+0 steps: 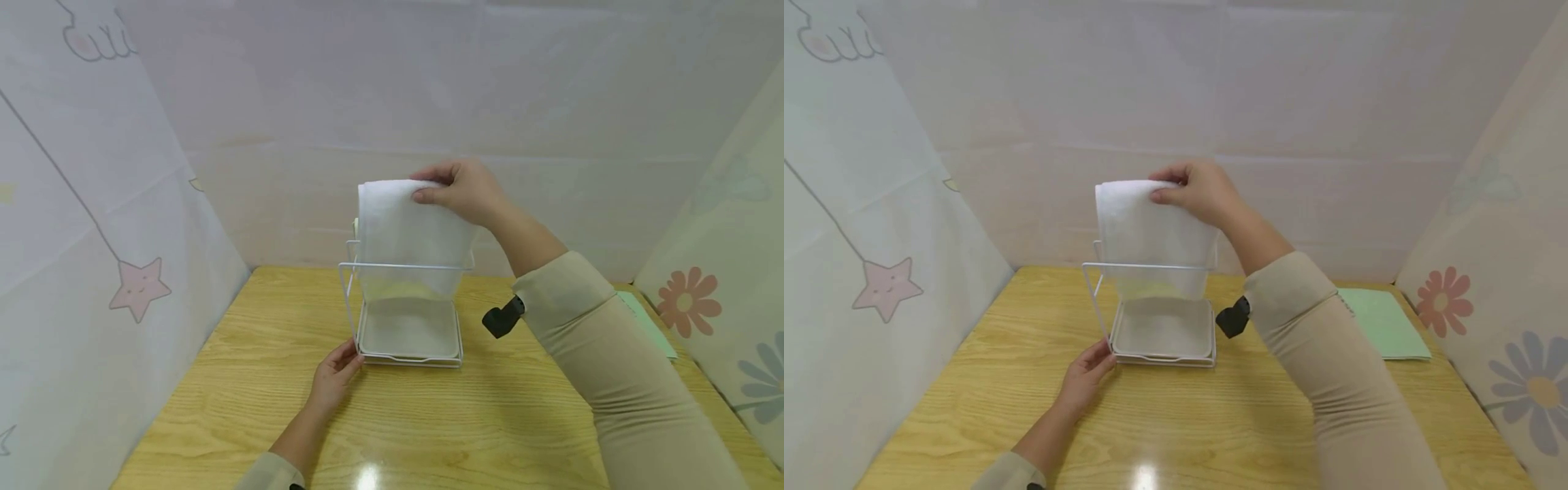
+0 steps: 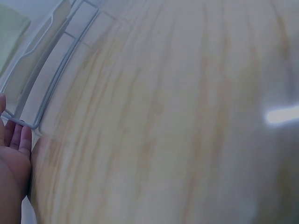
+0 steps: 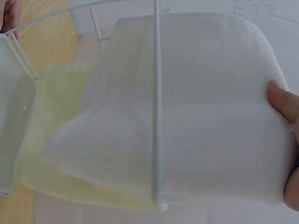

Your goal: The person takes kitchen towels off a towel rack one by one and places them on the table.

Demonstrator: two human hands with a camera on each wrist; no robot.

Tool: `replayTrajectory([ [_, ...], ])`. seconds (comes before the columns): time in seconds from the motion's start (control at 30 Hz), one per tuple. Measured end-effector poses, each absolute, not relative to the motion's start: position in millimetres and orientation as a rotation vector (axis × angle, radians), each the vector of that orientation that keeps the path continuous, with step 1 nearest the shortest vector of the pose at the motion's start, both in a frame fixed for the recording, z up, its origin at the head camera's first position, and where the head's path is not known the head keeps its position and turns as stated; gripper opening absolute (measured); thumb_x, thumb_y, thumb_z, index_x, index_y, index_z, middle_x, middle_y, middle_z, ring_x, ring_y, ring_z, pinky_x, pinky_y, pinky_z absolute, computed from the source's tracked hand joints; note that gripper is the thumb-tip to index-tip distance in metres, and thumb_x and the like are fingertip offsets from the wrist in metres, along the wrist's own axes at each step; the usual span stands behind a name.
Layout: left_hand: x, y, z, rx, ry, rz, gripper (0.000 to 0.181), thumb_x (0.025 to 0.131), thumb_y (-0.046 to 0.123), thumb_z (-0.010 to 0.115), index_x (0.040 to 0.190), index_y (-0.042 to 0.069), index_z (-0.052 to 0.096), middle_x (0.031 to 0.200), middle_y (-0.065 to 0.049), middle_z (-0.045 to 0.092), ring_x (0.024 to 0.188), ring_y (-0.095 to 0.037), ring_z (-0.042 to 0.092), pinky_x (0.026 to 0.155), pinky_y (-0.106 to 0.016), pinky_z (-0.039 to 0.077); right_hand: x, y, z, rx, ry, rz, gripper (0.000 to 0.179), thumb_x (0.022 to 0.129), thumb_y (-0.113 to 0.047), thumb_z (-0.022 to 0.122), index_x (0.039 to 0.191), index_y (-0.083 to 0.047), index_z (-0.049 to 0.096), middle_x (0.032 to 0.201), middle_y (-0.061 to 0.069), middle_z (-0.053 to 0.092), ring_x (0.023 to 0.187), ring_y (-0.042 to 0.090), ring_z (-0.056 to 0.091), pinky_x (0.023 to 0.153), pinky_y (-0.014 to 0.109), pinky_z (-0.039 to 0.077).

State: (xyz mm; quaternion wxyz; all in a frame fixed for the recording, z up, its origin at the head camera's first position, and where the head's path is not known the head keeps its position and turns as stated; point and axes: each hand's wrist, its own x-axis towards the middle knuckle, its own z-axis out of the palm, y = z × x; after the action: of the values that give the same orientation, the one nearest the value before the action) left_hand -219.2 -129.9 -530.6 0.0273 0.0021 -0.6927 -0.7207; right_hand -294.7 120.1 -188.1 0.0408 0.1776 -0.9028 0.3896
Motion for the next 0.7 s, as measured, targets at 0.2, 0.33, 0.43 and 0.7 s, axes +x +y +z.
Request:
replayTrajectory([
  [0.2,-220,-129,-530,0.016,-2.140,-2.232,0.048,0.094,0.004,0.064,0.139,-0.003,0.050,0.136,-0.025,0.054,0.102,0.001,0.060,0.087,-0.013,0.052,-288,129,-164,0.531,-2.699,1.199,0.036,0.086,-0.028,0.077,0.120,-0.019,0.071,0.120,0.004,0.071,0.096,0.013,0.064,0.075,0.023,0.051],
  [0.33,-221,-128,-531,0.021,-2.138,-2.238,0.048,0.094,0.004,0.063,0.139,-0.002,0.049,0.136,-0.025,0.054,0.102,0.001,0.059,0.087,-0.013,0.052,-281,135,-147,0.509,-2.661,1.200,0.038,0.084,-0.031,0.078,0.119,-0.019,0.072,0.116,0.001,0.073,0.090,0.009,0.064,0.072,0.021,0.052],
  [0.43,-222,-127,-531,0.002,-2.141,-2.222,0.048,0.094,0.005,0.063,0.139,-0.004,0.049,0.136,-0.026,0.054,0.102,0.000,0.059,0.086,-0.013,0.052,-274,140,-134,0.503,-2.624,1.214,0.039,0.082,-0.032,0.079,0.118,-0.019,0.072,0.108,-0.006,0.074,0.087,0.006,0.063,0.071,0.019,0.051],
  [0.7,-221,-126,-530,0.008,-2.129,-2.221,0.048,0.094,0.004,0.063,0.139,-0.005,0.049,0.136,-0.028,0.053,0.102,-0.001,0.059,0.086,-0.012,0.052,-259,161,-109,0.495,-2.493,1.350,0.034,0.077,-0.027,0.085,0.109,-0.021,0.077,0.082,-0.017,0.071,0.068,0.004,0.062,0.059,0.017,0.051],
])
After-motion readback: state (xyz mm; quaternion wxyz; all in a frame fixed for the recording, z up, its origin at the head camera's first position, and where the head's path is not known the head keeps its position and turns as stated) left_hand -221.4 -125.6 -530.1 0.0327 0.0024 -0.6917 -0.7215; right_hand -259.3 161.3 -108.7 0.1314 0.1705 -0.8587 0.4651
